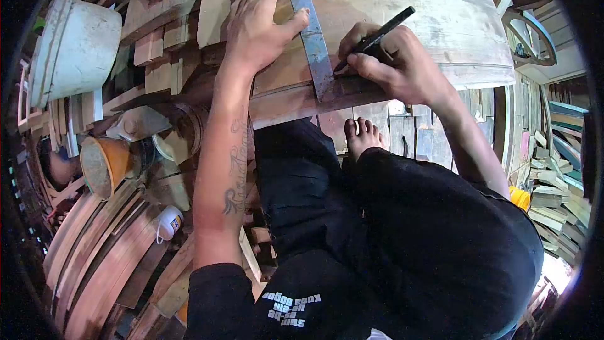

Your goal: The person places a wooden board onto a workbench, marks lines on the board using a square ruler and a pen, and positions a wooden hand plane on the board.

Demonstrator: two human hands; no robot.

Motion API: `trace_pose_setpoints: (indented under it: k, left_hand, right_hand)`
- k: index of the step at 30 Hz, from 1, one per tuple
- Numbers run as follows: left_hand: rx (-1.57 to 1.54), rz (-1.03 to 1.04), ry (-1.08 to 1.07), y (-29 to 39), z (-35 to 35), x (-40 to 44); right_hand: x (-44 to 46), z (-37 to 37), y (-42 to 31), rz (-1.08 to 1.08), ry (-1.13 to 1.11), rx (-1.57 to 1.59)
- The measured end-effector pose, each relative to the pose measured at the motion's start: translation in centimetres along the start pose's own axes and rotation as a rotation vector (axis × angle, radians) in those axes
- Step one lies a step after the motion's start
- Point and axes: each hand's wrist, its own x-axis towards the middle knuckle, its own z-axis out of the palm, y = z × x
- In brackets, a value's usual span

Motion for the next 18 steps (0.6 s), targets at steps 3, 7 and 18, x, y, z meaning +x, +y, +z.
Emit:
trace_pose_setpoints:
  k: [3,7,18]
  left_hand:
    - [0.011,-0.018,-0.009,0.0,-0.1,0.0]
    - [0.029,-0.002,0.013,0.0,0.1,-0.1]
    - [0.012,0.009,0.008,-0.1,0.1,0.0]
  right_hand:
    - [0.1,0.3,-0.2,0.027,0.057,0.073]
    - [0.0,0.2,0.6,0.13,0.052,0.023]
    - [0.2,-0.5,-1.2,-0.05,-0.044,-0.002]
